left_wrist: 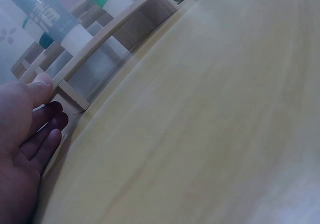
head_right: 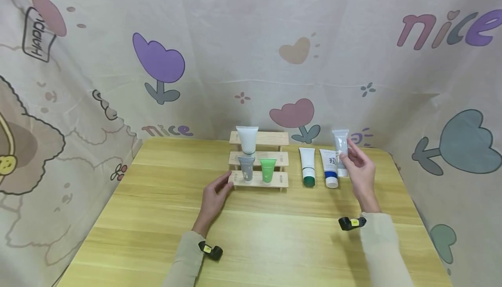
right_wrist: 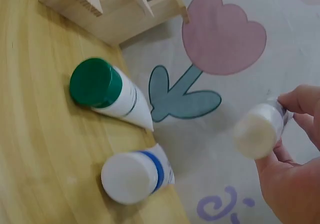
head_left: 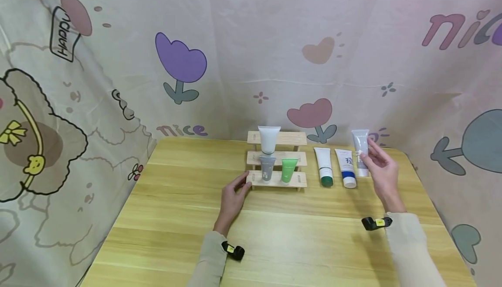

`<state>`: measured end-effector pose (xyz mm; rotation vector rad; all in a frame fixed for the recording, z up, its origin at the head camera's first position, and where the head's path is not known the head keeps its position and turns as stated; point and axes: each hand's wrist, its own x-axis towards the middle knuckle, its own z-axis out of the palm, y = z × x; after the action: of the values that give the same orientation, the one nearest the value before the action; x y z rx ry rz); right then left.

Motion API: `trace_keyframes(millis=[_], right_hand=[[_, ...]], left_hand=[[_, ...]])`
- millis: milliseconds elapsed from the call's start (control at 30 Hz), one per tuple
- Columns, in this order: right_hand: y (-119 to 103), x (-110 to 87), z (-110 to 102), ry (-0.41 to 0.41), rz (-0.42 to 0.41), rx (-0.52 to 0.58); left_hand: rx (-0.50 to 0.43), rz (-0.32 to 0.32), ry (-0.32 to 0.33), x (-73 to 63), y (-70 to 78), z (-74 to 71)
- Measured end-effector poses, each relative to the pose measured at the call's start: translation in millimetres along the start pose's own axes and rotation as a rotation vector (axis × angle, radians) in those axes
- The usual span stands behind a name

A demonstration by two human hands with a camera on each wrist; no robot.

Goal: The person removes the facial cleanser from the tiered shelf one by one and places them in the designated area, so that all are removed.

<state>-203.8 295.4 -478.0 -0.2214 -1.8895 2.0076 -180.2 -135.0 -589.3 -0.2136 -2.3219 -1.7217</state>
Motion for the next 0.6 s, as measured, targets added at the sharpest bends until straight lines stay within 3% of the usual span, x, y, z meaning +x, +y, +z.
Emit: trace_keyframes(millis=[600], right_hand=[[22.9, 11.5, -37.5, 0.091, 0.179, -0.065]], left_hand=[[0.02, 0.003, -0.009, 0.6, -2.2, -0.1]])
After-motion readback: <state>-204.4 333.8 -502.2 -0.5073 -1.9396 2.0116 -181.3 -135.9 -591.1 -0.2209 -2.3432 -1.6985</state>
